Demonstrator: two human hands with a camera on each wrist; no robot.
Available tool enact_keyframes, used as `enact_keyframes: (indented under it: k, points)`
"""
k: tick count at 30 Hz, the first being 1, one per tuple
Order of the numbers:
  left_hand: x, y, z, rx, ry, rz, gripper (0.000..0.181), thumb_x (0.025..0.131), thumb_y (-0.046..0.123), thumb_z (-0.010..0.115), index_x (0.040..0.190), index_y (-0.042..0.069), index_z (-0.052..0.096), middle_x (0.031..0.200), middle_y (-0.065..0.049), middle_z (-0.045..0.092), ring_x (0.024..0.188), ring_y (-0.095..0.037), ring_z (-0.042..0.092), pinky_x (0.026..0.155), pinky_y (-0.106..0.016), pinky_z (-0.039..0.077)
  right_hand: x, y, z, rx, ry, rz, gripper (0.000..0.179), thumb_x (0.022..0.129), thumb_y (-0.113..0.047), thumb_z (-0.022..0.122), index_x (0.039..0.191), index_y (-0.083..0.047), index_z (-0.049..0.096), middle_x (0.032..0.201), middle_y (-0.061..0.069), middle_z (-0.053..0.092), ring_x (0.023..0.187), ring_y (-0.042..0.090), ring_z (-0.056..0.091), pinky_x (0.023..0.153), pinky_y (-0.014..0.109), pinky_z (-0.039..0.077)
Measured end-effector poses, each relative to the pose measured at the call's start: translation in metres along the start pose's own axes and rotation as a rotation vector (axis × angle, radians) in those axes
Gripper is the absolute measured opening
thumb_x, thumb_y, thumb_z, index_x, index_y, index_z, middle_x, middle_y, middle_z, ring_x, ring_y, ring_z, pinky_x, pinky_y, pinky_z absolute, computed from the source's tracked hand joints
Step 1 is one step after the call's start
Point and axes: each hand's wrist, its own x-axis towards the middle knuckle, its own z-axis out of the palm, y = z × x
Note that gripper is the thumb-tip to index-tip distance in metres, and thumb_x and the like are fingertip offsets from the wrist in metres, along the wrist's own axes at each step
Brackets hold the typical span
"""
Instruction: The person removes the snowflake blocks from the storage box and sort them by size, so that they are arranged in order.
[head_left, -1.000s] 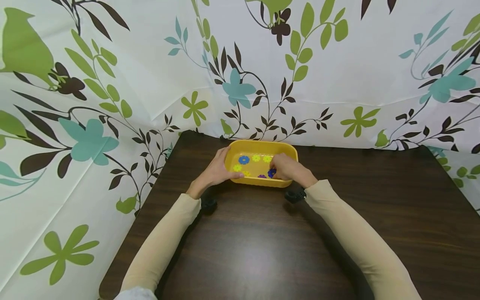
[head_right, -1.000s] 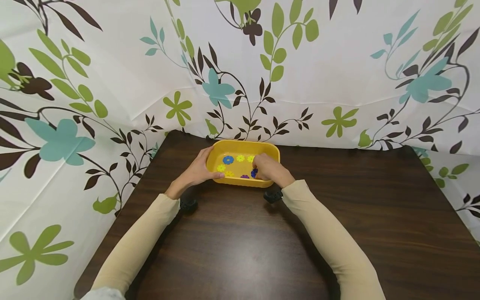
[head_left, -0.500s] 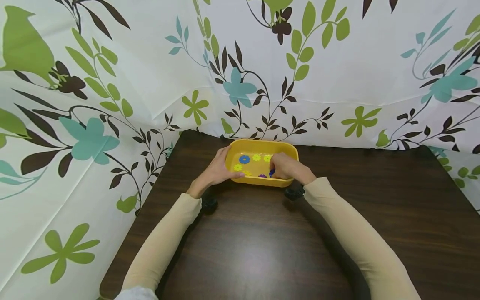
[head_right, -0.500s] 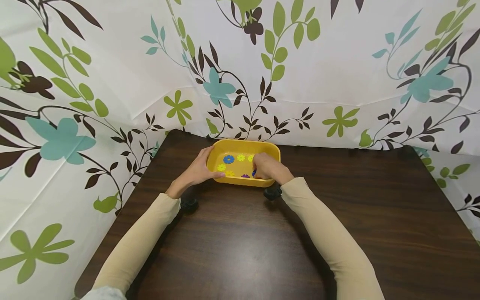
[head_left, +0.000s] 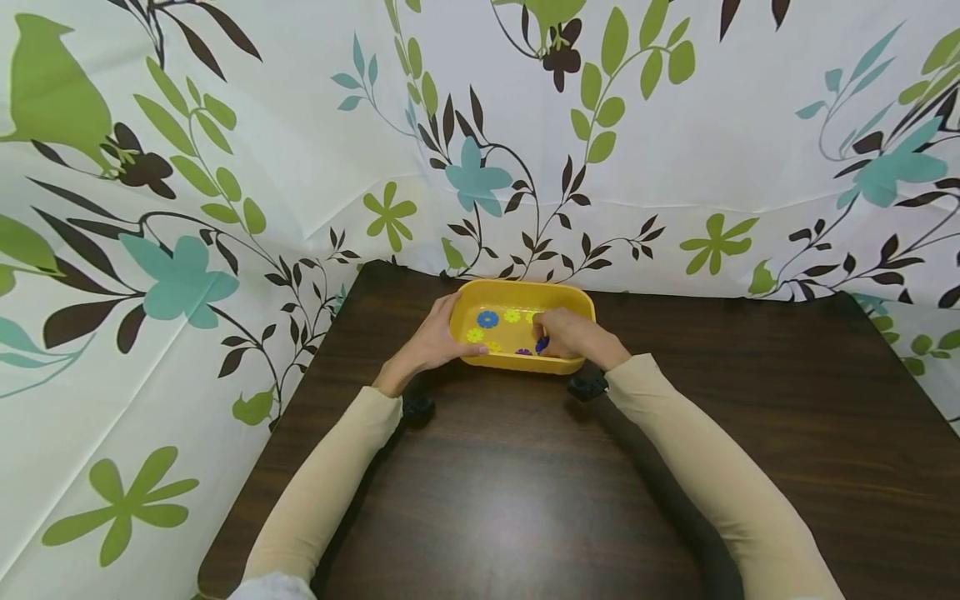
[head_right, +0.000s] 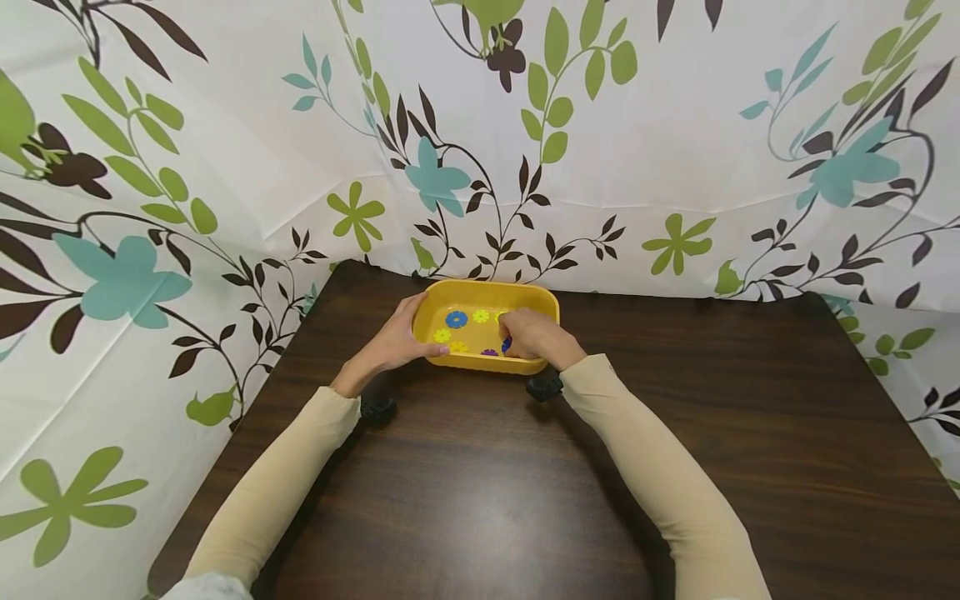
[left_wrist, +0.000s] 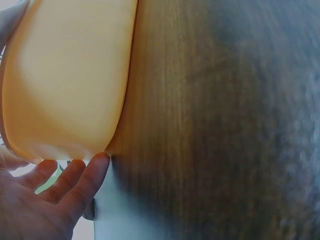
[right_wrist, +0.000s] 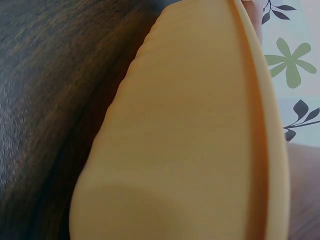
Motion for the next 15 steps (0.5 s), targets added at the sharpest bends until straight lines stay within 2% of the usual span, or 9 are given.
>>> enact_keyframes:
  k: [9,15]
  points:
    - [-0.0006,-0.0002,0.0011,-0.023,-0.001,-0.017,0.128,0.079,0.049,0.094,0.176,0.013,0.017,0.178,-0.018,0.024,0.142,-0.04,0.05,0.125,-0.058,0.045,-0.0008,0.0031,-0.0031,-0.037,-0.062,-0.019,0.026,0.102,-0.022,0.077,0.122,-0.007,0.071,0.11,0.009,0.069,0.099,0.024,0.059,0.09,0.036,0.05]
    - [-0.0004,-0.0002,0.0007,-0.034,-0.001,-0.005,0.126,0.08,0.047,0.094,0.175,0.014,0.018,0.177,-0.018,0.025,0.14,-0.039,0.051,0.124,-0.057,0.046,-0.0022,0.0029,-0.0095,-0.028,-0.139,-0.002,0.033,0.099,-0.007,0.075,0.131,-0.01,0.069,0.123,0.012,0.069,0.107,0.025,0.058,0.092,0.035,0.05]
